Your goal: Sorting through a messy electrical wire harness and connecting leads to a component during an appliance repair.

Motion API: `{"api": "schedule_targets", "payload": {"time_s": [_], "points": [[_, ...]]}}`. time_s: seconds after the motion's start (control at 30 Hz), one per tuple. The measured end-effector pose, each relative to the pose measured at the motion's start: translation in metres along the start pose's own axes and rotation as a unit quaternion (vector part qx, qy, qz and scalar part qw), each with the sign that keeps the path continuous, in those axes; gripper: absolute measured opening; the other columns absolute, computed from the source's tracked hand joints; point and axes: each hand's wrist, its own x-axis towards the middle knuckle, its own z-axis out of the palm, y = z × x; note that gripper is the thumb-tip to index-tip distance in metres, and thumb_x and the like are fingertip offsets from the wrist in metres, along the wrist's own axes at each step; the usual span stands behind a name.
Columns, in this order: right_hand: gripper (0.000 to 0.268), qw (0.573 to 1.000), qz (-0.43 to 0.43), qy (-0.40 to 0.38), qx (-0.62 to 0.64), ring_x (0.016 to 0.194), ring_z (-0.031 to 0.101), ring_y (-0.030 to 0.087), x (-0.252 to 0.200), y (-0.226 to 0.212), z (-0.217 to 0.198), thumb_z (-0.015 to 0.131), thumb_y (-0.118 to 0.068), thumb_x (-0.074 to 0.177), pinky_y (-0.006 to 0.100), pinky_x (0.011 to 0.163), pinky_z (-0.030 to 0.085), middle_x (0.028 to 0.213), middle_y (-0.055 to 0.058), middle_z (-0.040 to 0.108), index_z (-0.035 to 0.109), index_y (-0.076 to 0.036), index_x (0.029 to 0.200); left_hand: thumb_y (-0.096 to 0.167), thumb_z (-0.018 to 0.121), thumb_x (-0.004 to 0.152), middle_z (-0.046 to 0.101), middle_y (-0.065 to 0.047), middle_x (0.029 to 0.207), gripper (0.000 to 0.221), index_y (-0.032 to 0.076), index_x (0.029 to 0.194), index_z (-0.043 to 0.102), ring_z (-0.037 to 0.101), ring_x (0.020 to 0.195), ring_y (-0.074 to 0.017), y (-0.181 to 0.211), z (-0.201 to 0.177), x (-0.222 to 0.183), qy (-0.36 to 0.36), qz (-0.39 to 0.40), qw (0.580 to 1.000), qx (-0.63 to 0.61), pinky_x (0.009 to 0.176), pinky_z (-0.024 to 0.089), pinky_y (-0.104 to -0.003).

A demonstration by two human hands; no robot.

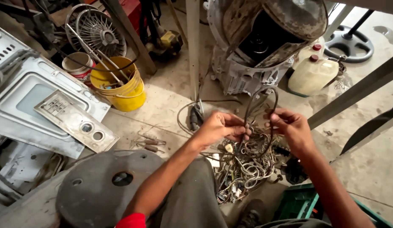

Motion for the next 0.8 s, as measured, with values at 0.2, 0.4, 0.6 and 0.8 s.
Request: {"api": "schedule_targets", "payload": {"time_s": [0.2,0.4,0.6,0.8], "points": [[0.027,1.0,0.009,0.003,-0.026,0.083,0.071,0.03,0.004,-0.002,0.001,0.067,-0.013,0.102,0.05,0.075,0.064,0.102,0.023,0.071,0.069,0.005,0.122,0.002,0.081,0.088,0.075,-0.023,0.09,0.025,-0.011,0.106,0.069,0.076,0.079,-0.0363,-0.008,-0.001,0.0,-0.03,-0.017,0.998,-0.051,0.067,0.066,-0.044],[0.027,0.999,0.022,-0.012,-0.023,0.082,0.069,0.03,0.005,-0.002,0.004,0.064,-0.014,0.104,0.051,0.073,0.063,0.099,0.023,0.07,0.068,0.007,0.122,0.008,0.08,0.091,0.074,-0.018,0.094,0.027,-0.007,0.11,0.068,0.076,0.082,-0.0347,-0.011,-0.007,0.006,-0.026,0.01,0.998,-0.049,0.068,0.066,-0.045],[0.022,0.998,0.04,-0.035,0.025,0.078,0.071,0.029,0.007,0.014,0.005,0.073,-0.011,0.096,0.051,0.068,0.065,0.094,0.019,0.071,0.07,0.003,0.113,0.017,0.083,0.089,0.072,-0.012,0.102,0.036,-0.002,0.115,0.067,0.074,0.092,-0.023,-0.01,-0.008,0.013,0.007,0.028,0.999,-0.032,0.068,0.067,-0.041],[0.011,0.991,0.068,-0.108,0.027,0.064,0.072,0.022,-0.021,0.01,0.039,0.078,0.002,0.085,0.043,0.06,0.066,0.072,0.01,0.066,0.07,0.002,0.092,0.017,0.081,0.092,0.071,-0.009,0.107,0.038,-0.001,0.122,0.066,0.071,0.099,-0.0183,-0.024,-0.01,0.036,0.032,0.043,0.998,-0.03,0.069,0.068,-0.039]]}}
